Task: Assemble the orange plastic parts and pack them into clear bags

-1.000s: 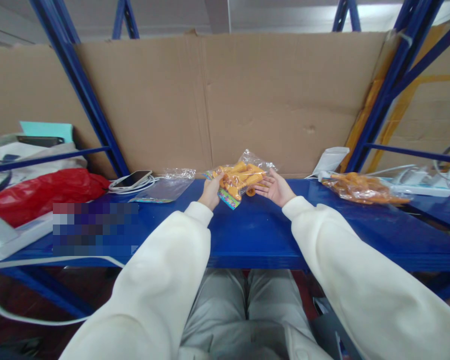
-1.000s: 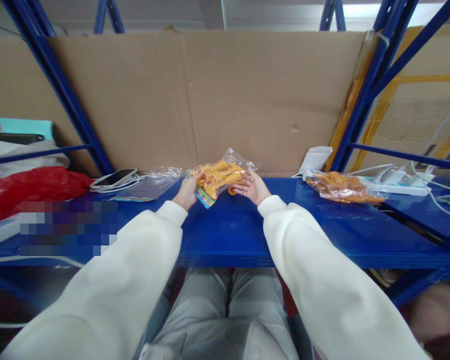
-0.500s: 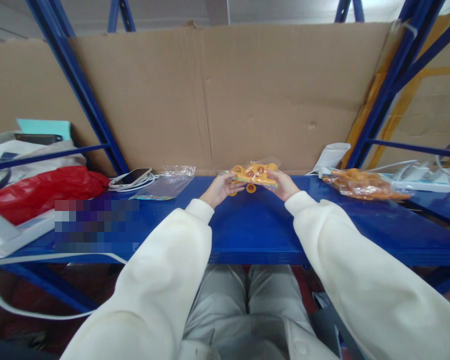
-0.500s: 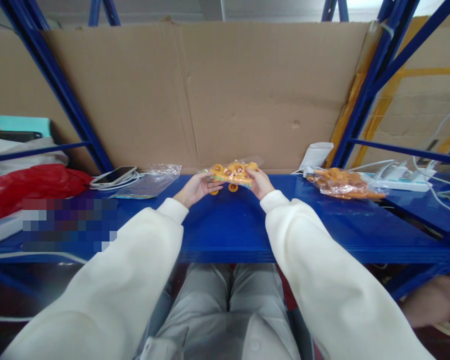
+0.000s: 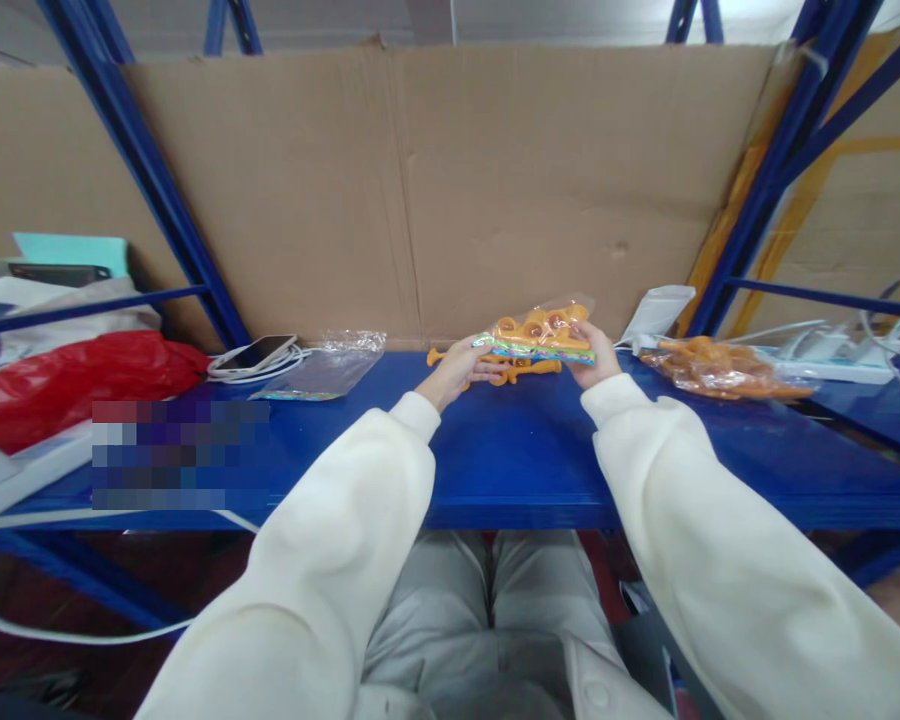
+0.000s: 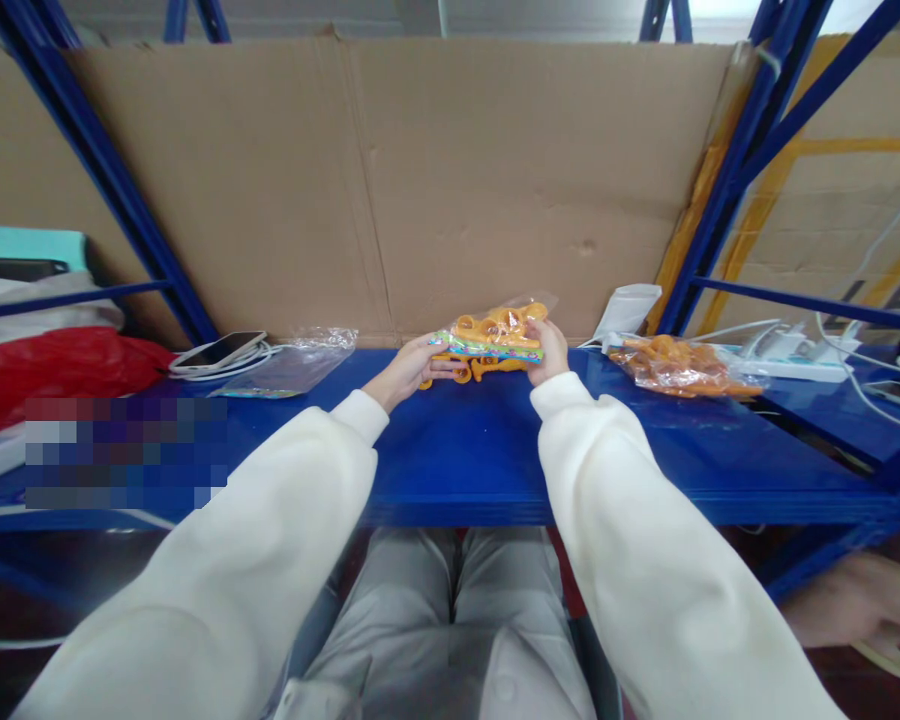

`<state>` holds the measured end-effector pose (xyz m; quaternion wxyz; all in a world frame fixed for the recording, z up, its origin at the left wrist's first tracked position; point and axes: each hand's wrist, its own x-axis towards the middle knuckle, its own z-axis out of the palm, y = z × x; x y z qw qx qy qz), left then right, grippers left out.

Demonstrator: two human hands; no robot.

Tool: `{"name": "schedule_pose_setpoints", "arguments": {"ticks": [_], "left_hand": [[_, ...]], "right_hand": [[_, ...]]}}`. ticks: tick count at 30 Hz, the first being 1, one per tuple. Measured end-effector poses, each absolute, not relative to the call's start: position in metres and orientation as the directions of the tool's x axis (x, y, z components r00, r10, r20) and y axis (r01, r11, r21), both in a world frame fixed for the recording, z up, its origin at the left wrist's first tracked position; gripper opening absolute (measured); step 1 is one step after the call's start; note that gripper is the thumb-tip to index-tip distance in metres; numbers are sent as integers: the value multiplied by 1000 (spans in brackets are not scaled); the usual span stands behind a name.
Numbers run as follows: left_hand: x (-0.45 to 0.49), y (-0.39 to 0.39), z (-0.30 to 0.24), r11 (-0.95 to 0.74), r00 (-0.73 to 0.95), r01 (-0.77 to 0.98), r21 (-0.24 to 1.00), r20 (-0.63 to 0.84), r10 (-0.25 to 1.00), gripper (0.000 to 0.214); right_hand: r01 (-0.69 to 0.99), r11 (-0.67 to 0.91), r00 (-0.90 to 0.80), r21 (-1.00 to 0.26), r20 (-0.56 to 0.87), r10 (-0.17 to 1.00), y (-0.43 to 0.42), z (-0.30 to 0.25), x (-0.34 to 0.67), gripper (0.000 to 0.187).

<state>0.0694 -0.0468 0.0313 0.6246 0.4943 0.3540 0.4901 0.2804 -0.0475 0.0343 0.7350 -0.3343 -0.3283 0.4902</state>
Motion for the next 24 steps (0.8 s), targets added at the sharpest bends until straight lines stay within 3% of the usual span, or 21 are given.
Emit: {"name": "schedule_pose_setpoints", "arguments": {"ticks": [8, 18, 24], "left_hand": [[102, -33, 27, 141, 247, -266, 954, -74, 966, 12], [94, -28, 21, 111, 156, -142, 984, -88, 984, 8], [84, -29, 28, -29, 76, -379, 925, 62, 995, 7]], "right_hand": [[-481, 196, 311, -855, 43, 950, -44, 28, 309, 12], [-499, 28, 300, -866, -142, 943, -41, 20, 301, 20], [-586, 81, 192, -807, -41, 981, -53, 32, 285, 22]]}}
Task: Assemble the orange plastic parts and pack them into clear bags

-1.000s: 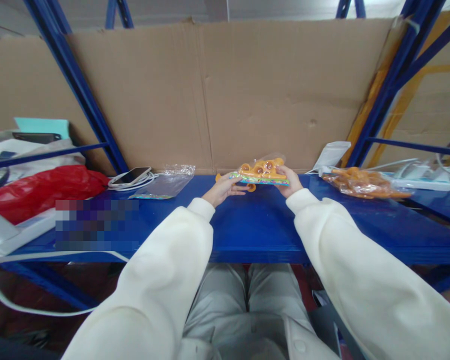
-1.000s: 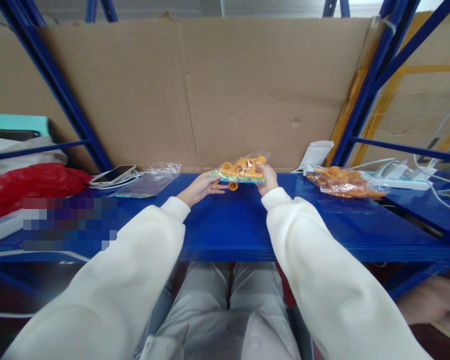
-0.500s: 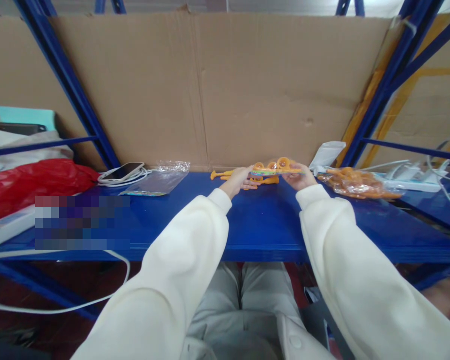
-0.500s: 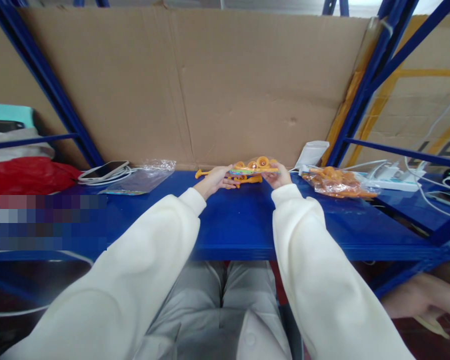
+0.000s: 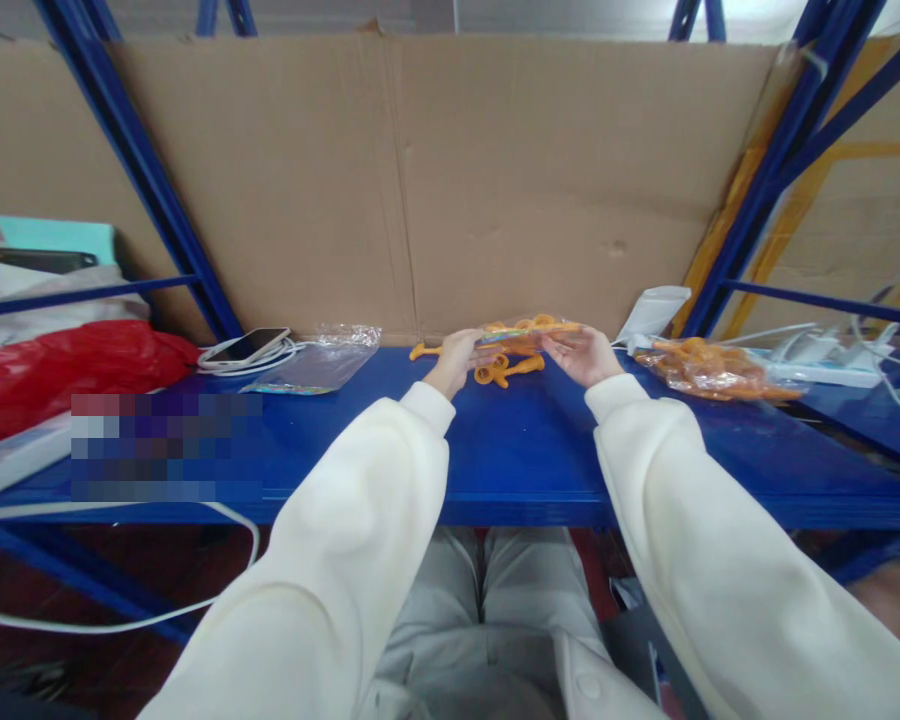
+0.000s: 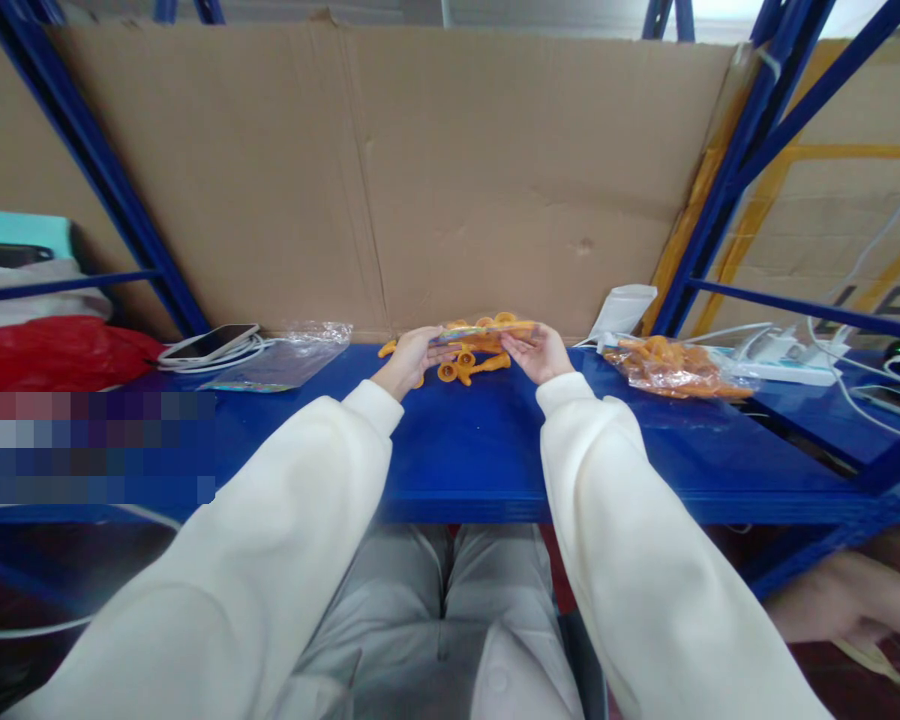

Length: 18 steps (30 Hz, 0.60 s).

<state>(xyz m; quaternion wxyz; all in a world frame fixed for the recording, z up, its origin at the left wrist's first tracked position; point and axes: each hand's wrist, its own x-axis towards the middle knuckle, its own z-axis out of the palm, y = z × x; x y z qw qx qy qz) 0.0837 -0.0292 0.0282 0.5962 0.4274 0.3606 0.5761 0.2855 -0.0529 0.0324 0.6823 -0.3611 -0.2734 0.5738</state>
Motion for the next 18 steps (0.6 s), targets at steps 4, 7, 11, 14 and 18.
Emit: {"name": "schedule_pose_setpoints", "arguments": {"ticks": [4, 7, 11, 14, 18], "left_hand": [[82, -29, 37, -98, 13, -404, 910, 112, 994, 5], [83, -31, 43, -111, -8, -360, 926, 116, 993, 8], [86, -31, 49, -110, -14, -337, 935, 111, 994, 12], [92, -25, 55, -87, -2, -341, 936, 92, 996, 13], [97, -12, 67, -167, 5, -370, 914, 182, 983, 11]], "right_hand": [[-517, 40, 105, -855, -17, 994, -58, 44, 285, 34], [-413, -45, 77, -909, -84, 993, -60, 57, 287, 33], [-239, -150, 128, -959, -184, 975, -58, 77, 284, 18], [-151, -135, 215, -979, -166, 962, -50, 87, 278, 24], [-229, 124, 384, -965, 28, 923, -33, 93, 273, 27]]}}
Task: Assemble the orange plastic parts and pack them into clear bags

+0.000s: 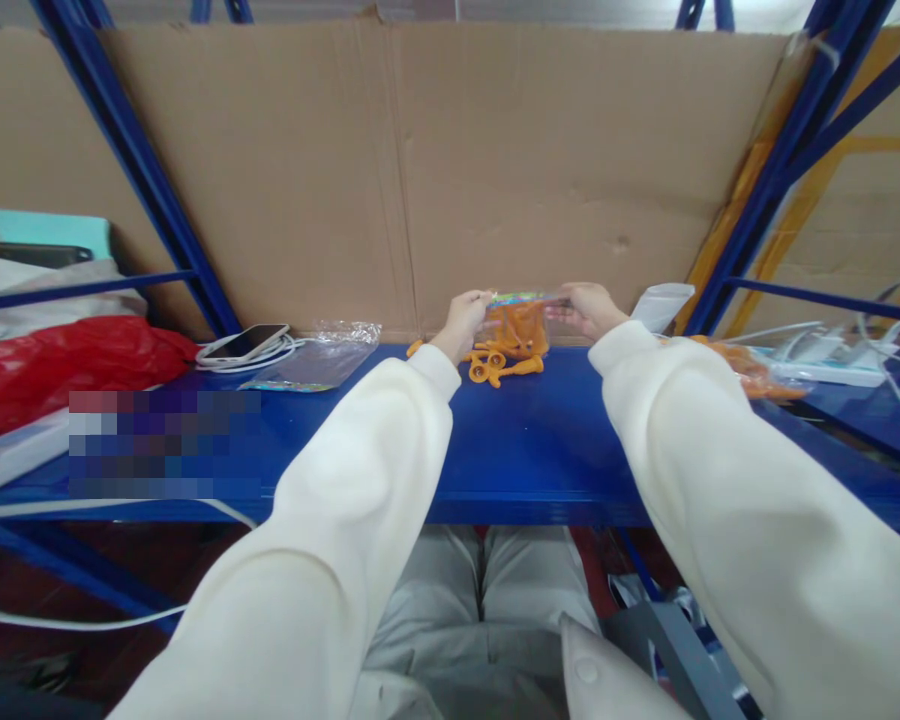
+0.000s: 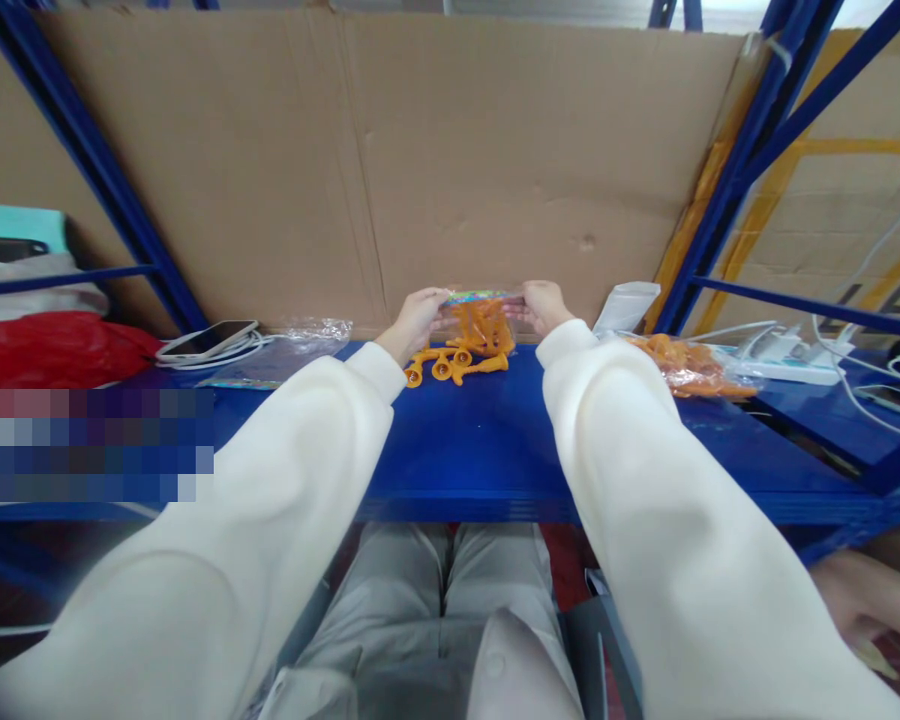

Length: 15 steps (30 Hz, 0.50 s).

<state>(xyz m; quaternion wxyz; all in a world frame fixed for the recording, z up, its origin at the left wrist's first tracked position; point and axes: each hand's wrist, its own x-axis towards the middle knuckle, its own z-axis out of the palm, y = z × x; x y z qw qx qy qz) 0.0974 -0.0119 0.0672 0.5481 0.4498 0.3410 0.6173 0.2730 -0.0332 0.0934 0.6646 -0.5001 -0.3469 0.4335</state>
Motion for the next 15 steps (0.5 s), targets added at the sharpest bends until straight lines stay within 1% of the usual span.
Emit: {"name": "schedule_pose_setpoints", "arguments": {"ticks": [1, 5, 7, 9, 11, 13, 15], "left_hand": [[98, -9, 70, -198, 9, -360, 912, 215, 976, 12], [93, -5, 74, -265, 15, -283, 922, 281, 960, 17], [88, -5, 75, -303, 12, -292, 907, 321, 947, 16], [83, -5, 76, -346, 4, -316, 883, 366, 930, 13], [77, -4, 76, -379, -9, -311, 871, 397, 918, 10], [72, -2, 76, -401, -17, -291, 869, 414, 910, 8], [67, 1, 76, -412, -24, -279, 868, 422, 906, 8]], "right_hand": [[-235, 189, 412, -953, 78, 908, -29, 94, 273, 29], [-159, 318, 442, -935, 220, 870, -10, 98, 279, 32], [-84, 439, 437, -894, 363, 823, 2, 99, 285, 31], [10, 556, 394, -831, 514, 762, 14, 98, 292, 30], [126, 618, 309, -776, 622, 719, 24, 96, 298, 30], [224, 647, 240, -728, 685, 688, 29, 94, 301, 31], [280, 669, 206, -689, 723, 659, 30, 92, 301, 32]]}}
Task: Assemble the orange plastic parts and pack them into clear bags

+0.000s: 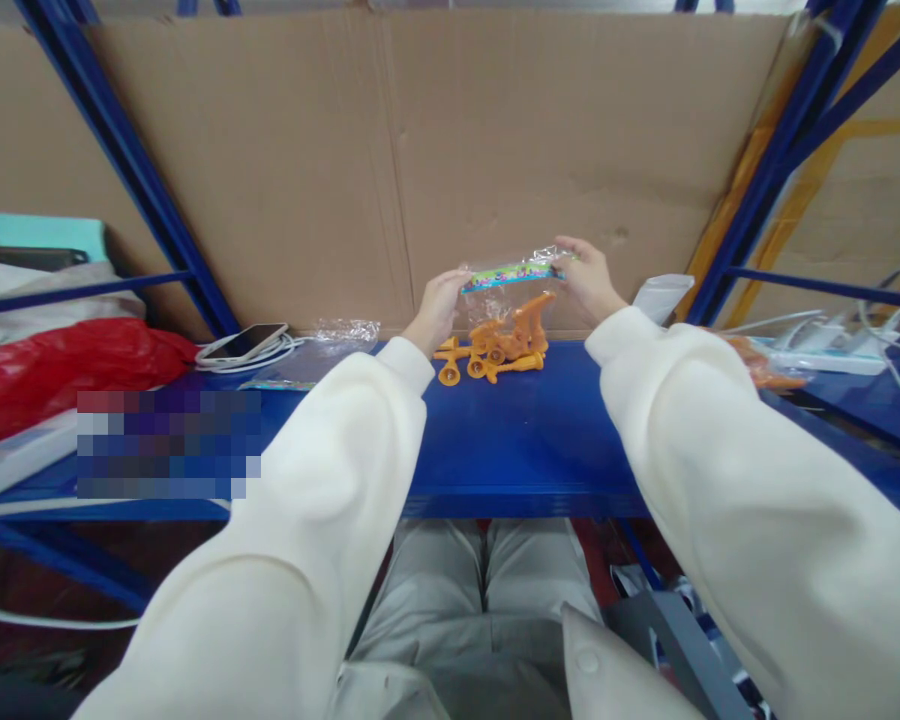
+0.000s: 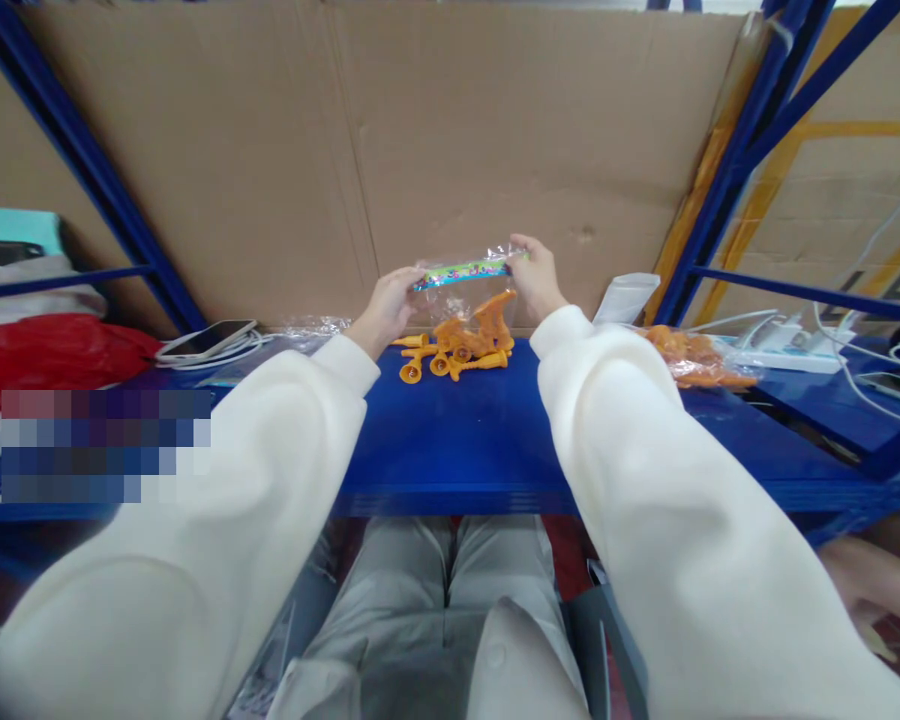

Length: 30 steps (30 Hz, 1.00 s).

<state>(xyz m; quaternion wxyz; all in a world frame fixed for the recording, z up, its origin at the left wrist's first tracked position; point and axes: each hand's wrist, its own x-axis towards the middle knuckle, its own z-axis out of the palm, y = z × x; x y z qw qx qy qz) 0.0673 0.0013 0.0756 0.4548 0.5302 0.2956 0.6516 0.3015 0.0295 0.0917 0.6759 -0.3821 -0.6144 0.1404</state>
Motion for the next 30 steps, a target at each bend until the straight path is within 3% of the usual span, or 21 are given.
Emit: {"name": "schedule_pose_setpoints", "arguments": {"ticks": [9, 17, 21, 25, 30], "left_hand": [[54, 8, 78, -421, -92, -321, 848, 415, 905, 23], [44, 6, 77, -293, -47, -385, 875, 298, 953, 35], [42, 2, 72, -254, -43, -418, 872, 260, 965, 19], [40, -5, 63, -265, -69, -466, 844, 264, 962, 7], [28, -17, 39, -155, 19, -345, 926, 172, 985, 19]], "right_hand": [[408, 743, 114, -530, 837, 535, 26, 103, 286, 31], [267, 829, 97, -491, 870, 484, 4, 99, 271, 14], [167, 820, 113, -548, 837, 536, -18, 95, 258, 8], [29, 748, 156, -663, 743, 651, -34, 75, 250, 14], [-167, 424, 187, -890, 394, 900, -42, 41, 251, 24]]}}
